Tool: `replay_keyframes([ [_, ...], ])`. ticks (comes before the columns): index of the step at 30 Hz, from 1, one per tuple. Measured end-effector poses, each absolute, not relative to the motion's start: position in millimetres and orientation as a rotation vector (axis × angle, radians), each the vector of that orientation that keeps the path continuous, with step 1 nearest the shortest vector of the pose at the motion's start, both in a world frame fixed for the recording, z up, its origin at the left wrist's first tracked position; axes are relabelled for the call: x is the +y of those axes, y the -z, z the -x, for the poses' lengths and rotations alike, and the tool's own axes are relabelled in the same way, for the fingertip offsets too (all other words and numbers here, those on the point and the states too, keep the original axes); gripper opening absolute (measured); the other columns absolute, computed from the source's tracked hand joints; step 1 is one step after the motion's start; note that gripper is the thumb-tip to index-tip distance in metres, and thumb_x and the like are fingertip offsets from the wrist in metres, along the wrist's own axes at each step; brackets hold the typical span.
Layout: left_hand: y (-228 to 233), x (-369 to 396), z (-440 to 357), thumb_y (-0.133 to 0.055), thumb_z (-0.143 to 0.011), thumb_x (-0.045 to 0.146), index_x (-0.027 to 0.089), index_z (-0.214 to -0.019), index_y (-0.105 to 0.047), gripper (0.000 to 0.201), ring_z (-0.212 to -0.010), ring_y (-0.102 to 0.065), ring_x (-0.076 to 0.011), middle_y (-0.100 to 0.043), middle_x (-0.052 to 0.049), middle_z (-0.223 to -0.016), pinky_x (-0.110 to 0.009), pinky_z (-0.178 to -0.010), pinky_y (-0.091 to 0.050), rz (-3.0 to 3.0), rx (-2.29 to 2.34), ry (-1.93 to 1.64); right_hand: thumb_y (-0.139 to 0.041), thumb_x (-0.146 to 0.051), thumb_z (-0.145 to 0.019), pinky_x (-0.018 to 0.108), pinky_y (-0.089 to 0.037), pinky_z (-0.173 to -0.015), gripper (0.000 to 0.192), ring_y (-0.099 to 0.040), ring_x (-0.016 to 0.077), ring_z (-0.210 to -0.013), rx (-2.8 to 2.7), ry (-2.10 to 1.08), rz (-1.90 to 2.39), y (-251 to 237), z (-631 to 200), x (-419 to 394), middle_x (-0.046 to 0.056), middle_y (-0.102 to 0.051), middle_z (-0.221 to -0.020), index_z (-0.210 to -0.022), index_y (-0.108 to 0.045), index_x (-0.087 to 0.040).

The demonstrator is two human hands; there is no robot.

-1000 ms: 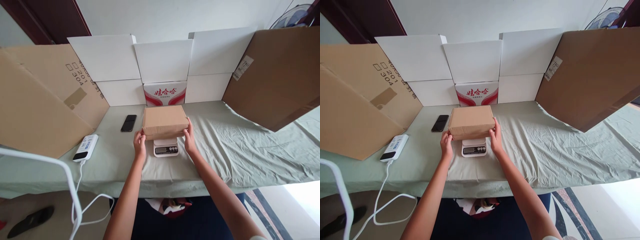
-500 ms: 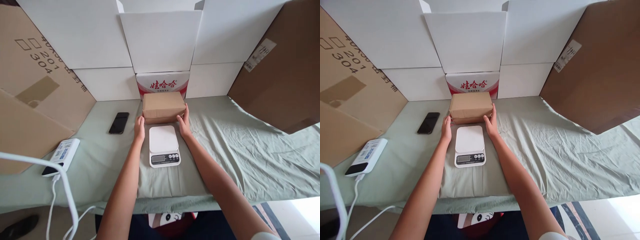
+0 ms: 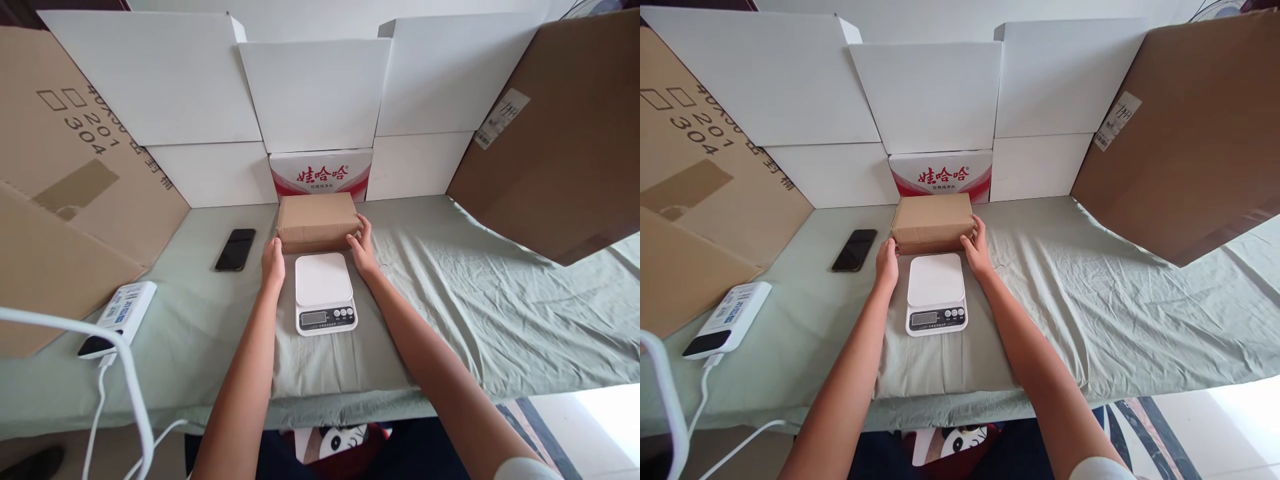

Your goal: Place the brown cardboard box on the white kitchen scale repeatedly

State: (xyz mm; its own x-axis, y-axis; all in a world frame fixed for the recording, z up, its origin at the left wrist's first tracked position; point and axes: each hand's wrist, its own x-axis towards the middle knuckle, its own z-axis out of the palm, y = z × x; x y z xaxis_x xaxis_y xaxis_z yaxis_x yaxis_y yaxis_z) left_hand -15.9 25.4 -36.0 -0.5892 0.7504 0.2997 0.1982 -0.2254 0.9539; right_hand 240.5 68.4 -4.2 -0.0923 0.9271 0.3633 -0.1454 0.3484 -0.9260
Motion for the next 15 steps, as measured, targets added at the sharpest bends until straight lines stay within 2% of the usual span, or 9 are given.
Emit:
replay_keyframes([
  [7, 34.4, 22.5, 16.2, -0.054, -0.104, 0.050, 0.021, -0.092, -0.074, 0.037, -0.096, -0.063, -0.0238, -0.068, -0.010, -0.099, -0.032, -0.082, -0.050, -1.152, 1.668, -1.852, -0.073, -0.056, -0.086, 0.048, -0.050, -0.114, 0.086, -0.062, 0.0292, -0.130, -1.363, -1.127, 0.770, 5.3, -240.1, 71.3, 0.013, -0.051, -0.157, -0.157, -0.033, -0.031],
  [11, 32.6, 20.6, 18.5, -0.061, -0.100, 0.053, 0.022, -0.107, -0.076, 0.035, -0.104, -0.065, -0.0249, -0.070, -0.011, -0.107, -0.032, -0.084, -0.052, -1.095, 1.584, -1.922, -0.074, -0.054, -0.085, 0.050, -0.047, -0.118, 0.091, -0.060, 0.0301, -0.136, -1.305, -1.118, 0.761, 8.3, -239.7, 73.4, 0.013, -0.045, -0.163, -0.161, -0.029, -0.033],
  [15, 31.1, 18.3, 21.3, -0.051, -0.104, 0.056, 0.021, -0.122, -0.074, 0.046, -0.110, -0.066, -0.0244, -0.071, -0.011, -0.117, -0.033, -0.092, -0.052, -1.082, 1.676, -1.861, -0.069, -0.053, -0.087, 0.053, -0.044, -0.121, 0.091, -0.058, 0.0307, -0.139, -1.269, -1.102, 0.822, 10.7, -241.0, 75.7, 0.014, -0.045, -0.162, -0.163, -0.025, -0.033],
])
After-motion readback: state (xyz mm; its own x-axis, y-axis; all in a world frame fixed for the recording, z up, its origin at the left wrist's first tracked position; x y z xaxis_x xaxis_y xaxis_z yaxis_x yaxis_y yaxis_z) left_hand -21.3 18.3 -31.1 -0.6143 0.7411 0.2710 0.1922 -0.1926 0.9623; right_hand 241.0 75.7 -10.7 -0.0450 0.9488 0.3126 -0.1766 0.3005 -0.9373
